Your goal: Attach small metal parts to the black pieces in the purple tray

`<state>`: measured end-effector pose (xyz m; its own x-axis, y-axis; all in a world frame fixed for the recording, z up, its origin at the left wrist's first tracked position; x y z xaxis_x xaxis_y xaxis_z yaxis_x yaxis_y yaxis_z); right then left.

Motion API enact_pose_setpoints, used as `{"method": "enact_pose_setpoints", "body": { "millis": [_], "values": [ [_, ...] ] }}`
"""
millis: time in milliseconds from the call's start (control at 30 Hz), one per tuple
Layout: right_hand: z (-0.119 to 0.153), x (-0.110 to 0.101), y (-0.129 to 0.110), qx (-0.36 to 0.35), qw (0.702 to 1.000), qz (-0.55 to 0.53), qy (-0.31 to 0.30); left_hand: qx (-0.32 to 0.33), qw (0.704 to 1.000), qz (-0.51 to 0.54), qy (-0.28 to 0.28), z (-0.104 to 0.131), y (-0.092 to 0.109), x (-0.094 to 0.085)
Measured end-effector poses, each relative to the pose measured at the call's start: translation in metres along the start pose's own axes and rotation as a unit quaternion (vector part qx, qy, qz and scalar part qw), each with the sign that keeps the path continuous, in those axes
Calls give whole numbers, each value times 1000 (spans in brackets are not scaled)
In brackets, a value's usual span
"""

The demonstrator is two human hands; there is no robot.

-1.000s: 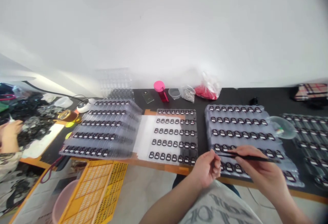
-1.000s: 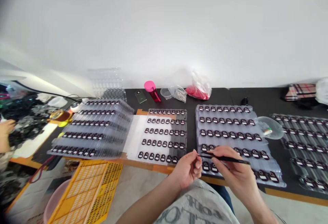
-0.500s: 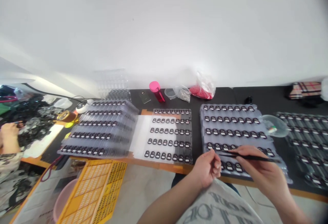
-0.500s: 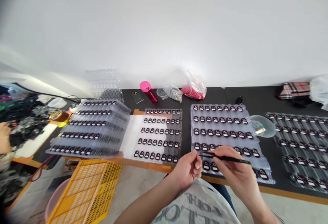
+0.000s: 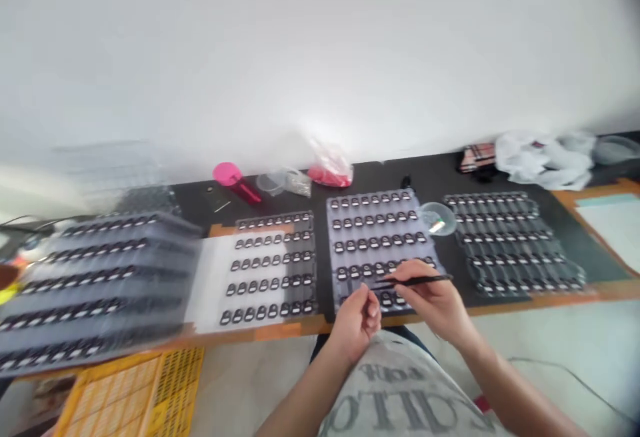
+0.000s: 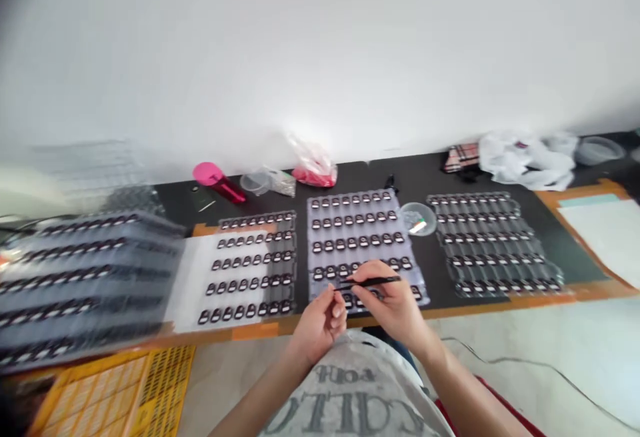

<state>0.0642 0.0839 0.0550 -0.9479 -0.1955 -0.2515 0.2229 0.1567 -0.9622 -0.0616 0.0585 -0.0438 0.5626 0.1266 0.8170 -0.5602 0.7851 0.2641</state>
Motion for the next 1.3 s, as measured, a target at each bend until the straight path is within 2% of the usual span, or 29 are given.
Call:
{"method": "enact_pose_setpoints", "body": {
  "millis": [167,400,533,633,900,1133,1300],
  "values": [
    [22,-35,11,7,999,-12,37,-24,999,-29,-1,-15,-23,17],
    [64,-109,41,34,992,-60,106,-32,998,-40,-26,-45,-65,50],
    [78,-142,58,47,988,-86,116,-28,998,-38,-29,-59,-86,64],
    [80,-159,67,50,988,-88,113,-20,999,-32,-16,-67,-97,70],
    [74,-175,73,39,991,-87,93,3,1000,-23,12,-84,-112,75],
    [79,-177,71,35,993,-93,66,11,999,-30,16,-93,-119,81],
    [81,-171,59,20,996,-74,40,75,990,-117,30,-96,-111,88]
  ]
}}
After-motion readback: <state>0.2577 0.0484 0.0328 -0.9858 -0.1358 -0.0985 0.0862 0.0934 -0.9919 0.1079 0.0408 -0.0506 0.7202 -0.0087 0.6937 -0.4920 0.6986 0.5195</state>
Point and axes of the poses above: each hand's wrist, its own z-axis away from the middle knuckle, its own x-axis out of the palm, y = z × x, the point moved 6 cm from there along -z, towards the middle knuckle, and after that the axes turned 12 degrees about -y, right-handed, at the moved point
